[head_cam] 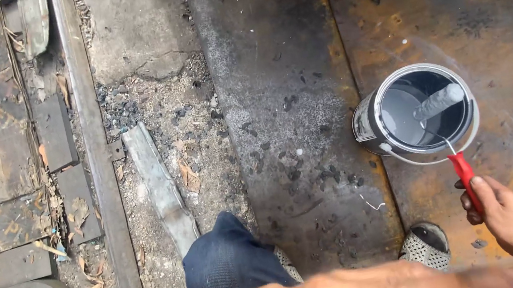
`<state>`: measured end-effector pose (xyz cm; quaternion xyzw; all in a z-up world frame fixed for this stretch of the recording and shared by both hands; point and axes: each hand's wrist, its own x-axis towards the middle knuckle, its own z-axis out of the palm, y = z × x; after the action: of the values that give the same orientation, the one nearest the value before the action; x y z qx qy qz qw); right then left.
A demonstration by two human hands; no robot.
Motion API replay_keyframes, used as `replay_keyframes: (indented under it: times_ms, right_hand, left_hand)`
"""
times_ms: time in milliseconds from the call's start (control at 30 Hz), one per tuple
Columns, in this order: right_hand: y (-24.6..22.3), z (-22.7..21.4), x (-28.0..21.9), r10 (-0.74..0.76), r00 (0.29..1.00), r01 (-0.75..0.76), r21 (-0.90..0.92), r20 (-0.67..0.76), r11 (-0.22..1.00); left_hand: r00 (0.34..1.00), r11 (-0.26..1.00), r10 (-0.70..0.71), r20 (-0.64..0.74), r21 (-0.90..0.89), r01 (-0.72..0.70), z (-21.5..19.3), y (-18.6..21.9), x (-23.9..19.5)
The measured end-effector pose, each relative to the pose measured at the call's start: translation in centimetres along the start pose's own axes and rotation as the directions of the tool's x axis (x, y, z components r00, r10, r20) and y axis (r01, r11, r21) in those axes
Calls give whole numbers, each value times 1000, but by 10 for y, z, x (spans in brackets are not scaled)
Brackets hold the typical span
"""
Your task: Painting the surfaces and edges of large metal structures using a hand roller and paint bucket.
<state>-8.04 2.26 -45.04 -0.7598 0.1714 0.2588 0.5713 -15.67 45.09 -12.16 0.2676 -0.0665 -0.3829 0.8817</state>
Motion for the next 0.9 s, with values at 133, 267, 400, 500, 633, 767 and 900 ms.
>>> replay_keyframes:
  times_ms: [133, 267, 400, 500, 633, 767, 900]
  right_hand:
    - [2, 3, -19, -203, 972, 149, -350, -122, 925]
    - [2, 0, -11, -126, 990, 110, -198, -71, 974]
    - [-13, 8, -16, -133, 987, 96, -324, -93, 941]
    - [-17, 12, -14, -174, 977, 128, -313, -122, 941]
    - [-6, 11, -8, -139, 978, 79, -344, -155, 936]
    - [0, 10, -7, -78, 988, 32, -319, -131, 947]
    - [29, -2, 6, -182, 981, 157, -268, -72, 951]
  left_hand:
    - [965, 937, 250, -81, 273, -220, -33, -13, 12]
    - [710, 656, 644, -284, 683, -321, -71, -14, 15]
    - [550, 617, 743, -381, 707, -345, -91, -5, 12]
    - [493, 589, 775, -395, 734, -338, -95, -2, 11]
    - [513, 571, 773, -373, 762, -306, -106, -3, 13]
    - [523, 404, 791, -319, 913, -53, -108, 3, 23]
    - [552, 295, 771, -318, 946, 133, -118, 2, 22]
